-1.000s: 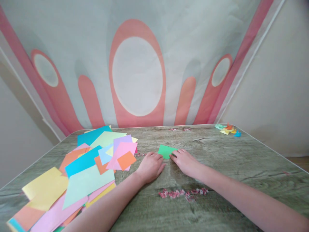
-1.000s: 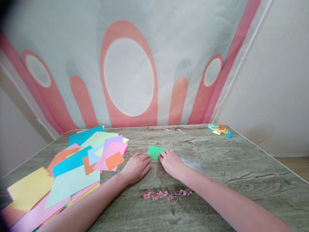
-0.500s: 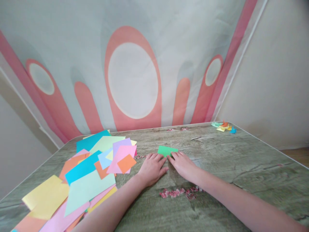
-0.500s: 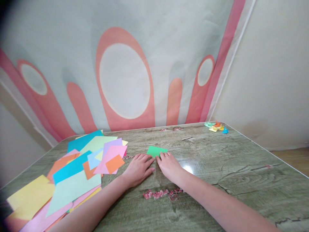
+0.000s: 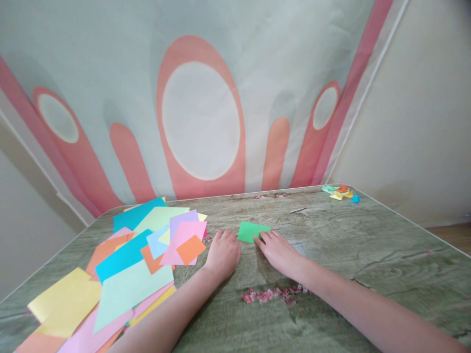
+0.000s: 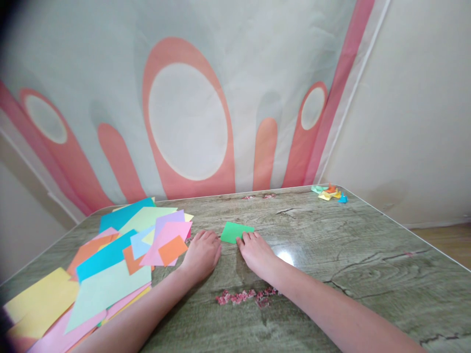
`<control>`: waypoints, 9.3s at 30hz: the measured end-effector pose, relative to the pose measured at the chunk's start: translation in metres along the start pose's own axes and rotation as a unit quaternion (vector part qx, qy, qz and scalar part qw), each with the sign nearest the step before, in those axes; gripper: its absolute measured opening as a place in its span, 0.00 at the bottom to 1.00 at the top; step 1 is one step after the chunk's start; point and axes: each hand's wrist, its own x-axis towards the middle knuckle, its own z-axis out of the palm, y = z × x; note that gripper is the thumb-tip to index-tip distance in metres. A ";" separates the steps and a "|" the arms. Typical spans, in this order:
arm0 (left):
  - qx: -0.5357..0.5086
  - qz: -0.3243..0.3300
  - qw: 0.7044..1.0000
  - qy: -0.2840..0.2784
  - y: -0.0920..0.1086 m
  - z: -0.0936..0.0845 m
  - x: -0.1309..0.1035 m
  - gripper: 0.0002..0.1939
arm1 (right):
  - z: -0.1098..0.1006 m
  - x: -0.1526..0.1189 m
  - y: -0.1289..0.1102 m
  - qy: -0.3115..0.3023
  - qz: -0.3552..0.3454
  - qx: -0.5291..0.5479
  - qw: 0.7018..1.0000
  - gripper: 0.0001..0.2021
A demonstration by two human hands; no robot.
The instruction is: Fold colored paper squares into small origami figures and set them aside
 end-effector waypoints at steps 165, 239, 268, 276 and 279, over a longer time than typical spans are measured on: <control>-0.117 0.022 0.990 -0.082 0.020 0.010 -0.009 0.30 | 0.020 -0.001 0.039 0.126 -0.157 0.245 0.949 0.18; -0.063 0.000 0.992 -0.114 -0.002 -0.015 -0.005 0.24 | -0.008 -0.001 0.021 0.010 -0.099 0.190 0.977 0.20; -0.253 -0.142 0.955 -0.060 -0.032 0.020 0.038 0.15 | -0.001 0.005 0.014 0.054 -0.062 0.233 0.969 0.16; -0.274 -0.131 0.951 -0.049 -0.039 0.035 0.042 0.18 | -0.003 0.005 0.017 0.065 -0.069 0.286 0.953 0.12; -0.290 -0.136 0.946 -0.046 -0.039 0.038 0.041 0.19 | 0.003 0.012 0.027 0.059 -0.054 0.346 0.935 0.12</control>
